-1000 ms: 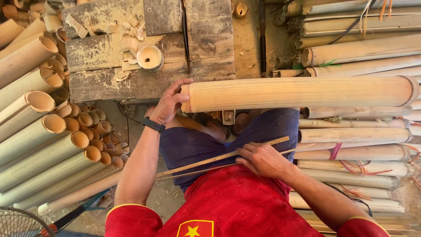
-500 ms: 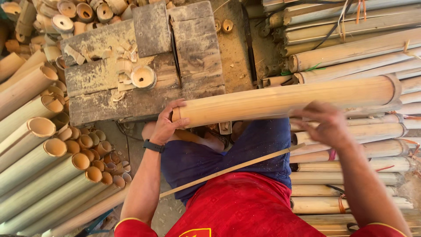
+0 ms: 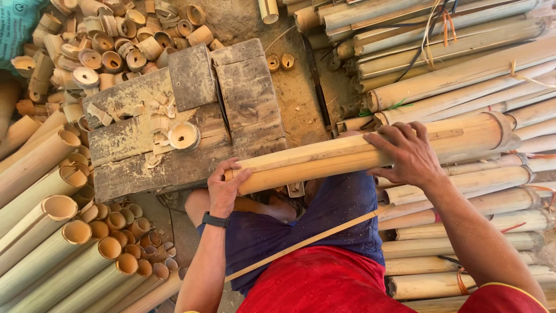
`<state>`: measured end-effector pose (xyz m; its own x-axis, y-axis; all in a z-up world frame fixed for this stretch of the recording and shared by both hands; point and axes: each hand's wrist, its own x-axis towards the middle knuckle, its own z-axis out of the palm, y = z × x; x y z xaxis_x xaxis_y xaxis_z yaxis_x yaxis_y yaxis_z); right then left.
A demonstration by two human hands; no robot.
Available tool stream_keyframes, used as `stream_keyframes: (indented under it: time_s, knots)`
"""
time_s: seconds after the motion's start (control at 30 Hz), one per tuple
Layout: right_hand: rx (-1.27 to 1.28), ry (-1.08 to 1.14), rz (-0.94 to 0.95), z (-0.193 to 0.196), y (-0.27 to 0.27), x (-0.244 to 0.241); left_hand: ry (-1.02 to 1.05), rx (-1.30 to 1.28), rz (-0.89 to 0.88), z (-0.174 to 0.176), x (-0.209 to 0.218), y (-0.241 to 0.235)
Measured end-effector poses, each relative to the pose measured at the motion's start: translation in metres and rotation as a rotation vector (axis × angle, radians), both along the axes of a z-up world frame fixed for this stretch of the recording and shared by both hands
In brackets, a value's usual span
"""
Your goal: The person repeatedly feeds bamboo poles through a manual shaping machine to smooth and round their ends. They handle each pole individually, rotating it against the cutter, then set the finished pieces aside.
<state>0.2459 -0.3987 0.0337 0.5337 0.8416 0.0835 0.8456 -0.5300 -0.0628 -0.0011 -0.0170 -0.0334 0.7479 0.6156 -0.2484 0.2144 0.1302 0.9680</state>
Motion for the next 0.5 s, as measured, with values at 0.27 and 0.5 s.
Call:
stream_keyframes:
  time_s: [0.27, 0.5]
  knots:
    - [-0.060, -0.079, -0.038, -0.010, 0.013, 0.014, 0.085, 0.716, 0.118, 0.007, 0.017, -0.011]
    - [-0.112, 0.007, -0.082, 0.004, 0.069, 0.048, -0.250, 1.342, -0.343, -0.005, 0.082, -0.061]
